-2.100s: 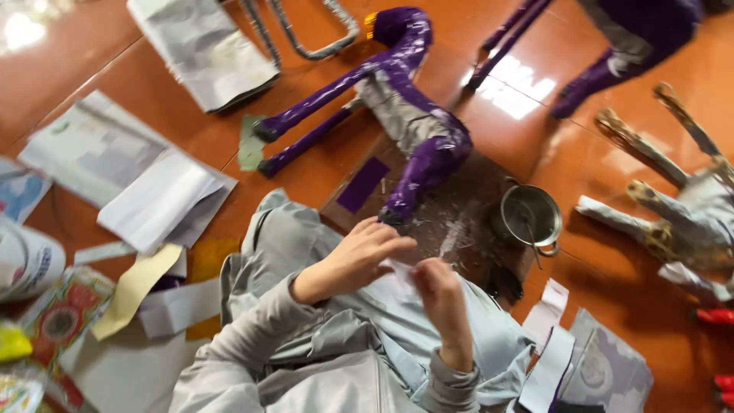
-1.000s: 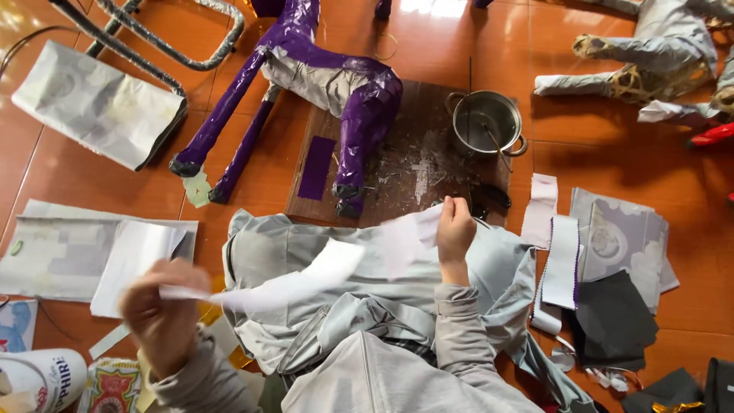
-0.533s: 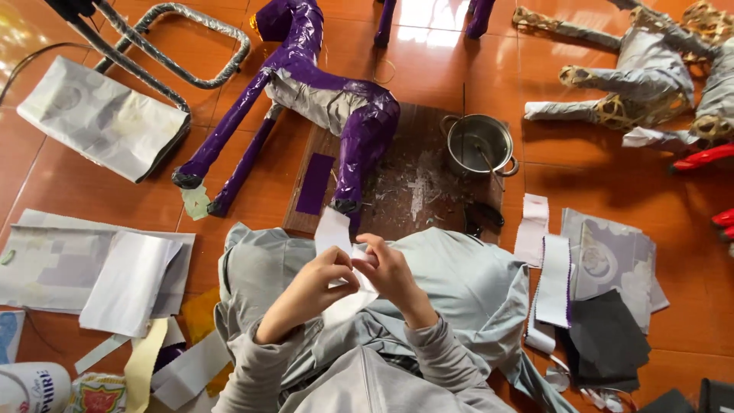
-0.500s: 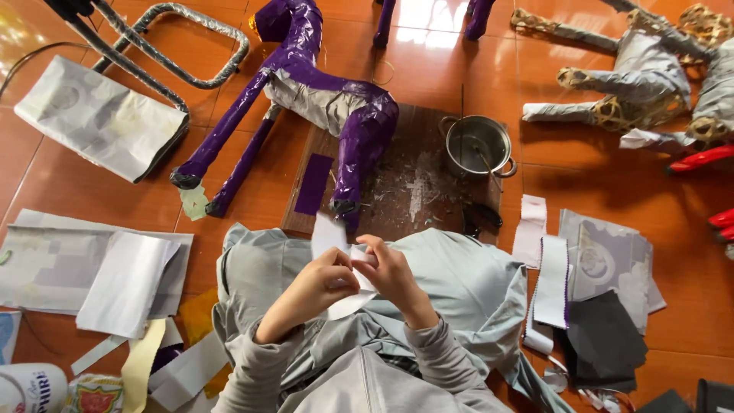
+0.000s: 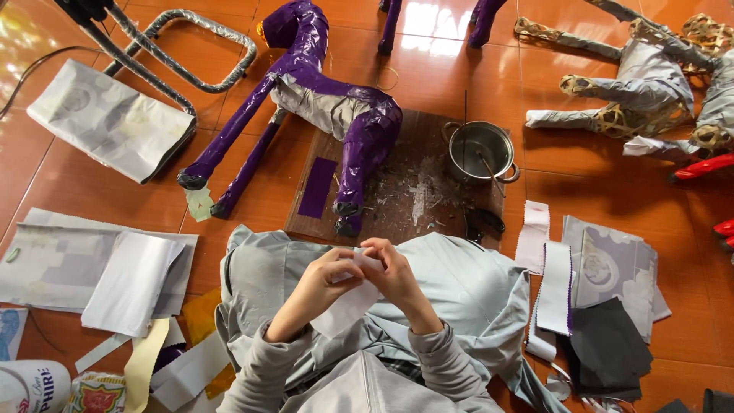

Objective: Assembling and decorating a paper-based animal figure by gluing paper strips and fabric onto a wireframe.

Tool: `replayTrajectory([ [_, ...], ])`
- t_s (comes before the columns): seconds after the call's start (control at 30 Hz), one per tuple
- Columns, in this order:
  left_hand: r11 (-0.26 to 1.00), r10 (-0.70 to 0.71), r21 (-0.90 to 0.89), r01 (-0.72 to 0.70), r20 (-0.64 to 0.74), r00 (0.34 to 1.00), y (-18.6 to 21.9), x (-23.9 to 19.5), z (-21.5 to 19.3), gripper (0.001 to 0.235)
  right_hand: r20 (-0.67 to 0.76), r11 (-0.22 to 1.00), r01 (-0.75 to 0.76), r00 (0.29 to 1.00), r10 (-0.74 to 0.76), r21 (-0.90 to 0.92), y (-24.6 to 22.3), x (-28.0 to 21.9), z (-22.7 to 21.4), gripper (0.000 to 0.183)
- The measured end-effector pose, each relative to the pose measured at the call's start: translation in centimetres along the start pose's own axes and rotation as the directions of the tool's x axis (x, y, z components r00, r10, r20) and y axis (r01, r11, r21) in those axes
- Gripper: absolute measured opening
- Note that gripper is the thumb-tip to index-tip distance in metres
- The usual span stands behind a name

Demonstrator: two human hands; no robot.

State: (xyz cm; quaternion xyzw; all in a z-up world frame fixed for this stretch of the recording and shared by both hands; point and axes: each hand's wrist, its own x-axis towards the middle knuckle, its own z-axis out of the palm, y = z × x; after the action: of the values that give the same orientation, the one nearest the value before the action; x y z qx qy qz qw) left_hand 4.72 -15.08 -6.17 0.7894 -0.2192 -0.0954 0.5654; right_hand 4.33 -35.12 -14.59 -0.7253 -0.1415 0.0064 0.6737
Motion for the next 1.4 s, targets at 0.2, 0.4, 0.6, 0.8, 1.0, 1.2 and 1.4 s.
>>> replayTrajectory([
  [0.2,0.999,-0.048,-0.002,0.049,-0.199,0.979,-4.0,-0.6,0.7,0.013,-0.005,0.942,-0.230,0.971,0.239,0.245,-1.9,0.6,-1.0,0.036],
  [0.4,0.993,0.115,0.039,-0.110,-0.164,0.980,-0.7,0.0,0.4,0.016,-0.044,0.976,-0.174,0.982,0.181,0.130,1.9,-0.1,-0.3,0.013],
  [0.6,0.999,-0.035,-0.029,0.029,-0.229,0.973,-1.6,0.0,1.4,0.010,-0.007,0.957,-0.200,0.978,0.206,0.212,0.4,0.1,-0.8,0.015],
  [0.8,0.950,-0.181,-0.292,0.106,-0.241,0.954,-0.4,0.4,1.8,0.027,-0.019,0.960,-0.211,0.976,0.219,0.182,-1.6,0.2,0.0,0.020],
  [1.0,0.999,-0.032,0.003,0.034,-0.233,0.972,-1.9,0.0,1.3,0.015,-0.056,0.996,-0.069,0.996,0.066,-0.064,-1.8,-0.1,-0.3,0.009],
  [1.2,0.984,0.169,0.099,-0.146,-0.286,0.943,-0.9,0.1,1.9,0.017,-0.058,0.995,-0.099,0.994,0.097,-0.031,1.1,-0.6,0.0,0.012],
  [1.4,0.958,0.284,0.068,-0.279,-0.363,0.888,0.3,0.4,3.0,0.026,0.088,0.685,-0.237,0.965,0.246,0.689,3.0,0.1,0.4,0.014],
])
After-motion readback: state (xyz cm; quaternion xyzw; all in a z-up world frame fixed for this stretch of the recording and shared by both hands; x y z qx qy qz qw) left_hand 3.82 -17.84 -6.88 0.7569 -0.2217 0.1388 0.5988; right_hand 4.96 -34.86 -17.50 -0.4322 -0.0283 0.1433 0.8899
